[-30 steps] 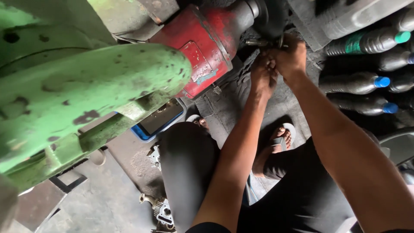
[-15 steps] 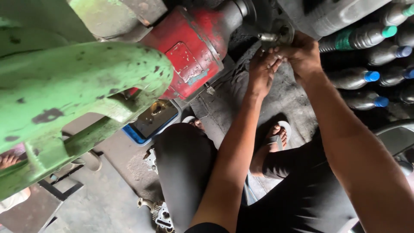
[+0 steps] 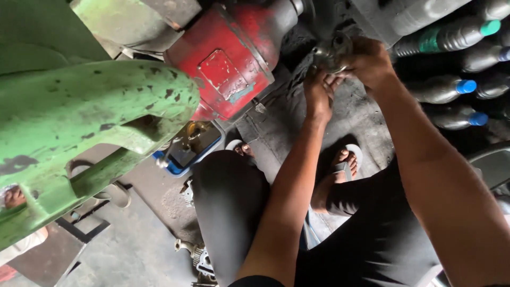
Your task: Polishing a motorcycle engine part using a motorized bench grinder/buffer.
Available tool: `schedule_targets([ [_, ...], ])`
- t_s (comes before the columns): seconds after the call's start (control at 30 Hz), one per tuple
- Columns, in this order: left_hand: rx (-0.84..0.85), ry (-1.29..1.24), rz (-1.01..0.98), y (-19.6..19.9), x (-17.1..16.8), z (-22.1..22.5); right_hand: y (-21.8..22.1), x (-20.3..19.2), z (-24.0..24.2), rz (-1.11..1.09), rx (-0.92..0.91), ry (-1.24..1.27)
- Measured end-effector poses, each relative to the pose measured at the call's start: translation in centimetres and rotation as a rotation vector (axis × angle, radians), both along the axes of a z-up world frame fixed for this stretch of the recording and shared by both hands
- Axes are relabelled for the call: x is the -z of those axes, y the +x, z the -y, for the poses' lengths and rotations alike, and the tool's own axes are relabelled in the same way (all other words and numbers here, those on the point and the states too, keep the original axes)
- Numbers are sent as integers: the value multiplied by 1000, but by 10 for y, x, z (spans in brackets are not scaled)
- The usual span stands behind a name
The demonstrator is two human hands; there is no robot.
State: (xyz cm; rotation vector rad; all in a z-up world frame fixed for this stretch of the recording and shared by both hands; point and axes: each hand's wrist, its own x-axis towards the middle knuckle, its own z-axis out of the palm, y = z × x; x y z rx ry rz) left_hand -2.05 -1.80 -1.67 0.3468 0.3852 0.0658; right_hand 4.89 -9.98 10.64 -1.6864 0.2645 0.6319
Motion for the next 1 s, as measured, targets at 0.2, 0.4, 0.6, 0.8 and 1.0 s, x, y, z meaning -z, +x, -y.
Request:
schedule_targets([
  [0.2, 184, 68, -87, 18, 22, 6, -10, 0, 0, 218, 100, 307],
  [0.4, -103, -189, 96, 8, 60, 12, -11, 29, -25, 290, 83, 27],
  [0.6, 58, 66, -77, 1, 90, 0, -1, 48, -21, 134, 119, -115],
  [0.8, 68, 87, 11, 8, 45, -27, -3, 36, 14, 108, 64, 13],
  [1.0, 58, 73, 94, 19, 31, 3, -14, -6, -8, 141, 276, 282],
])
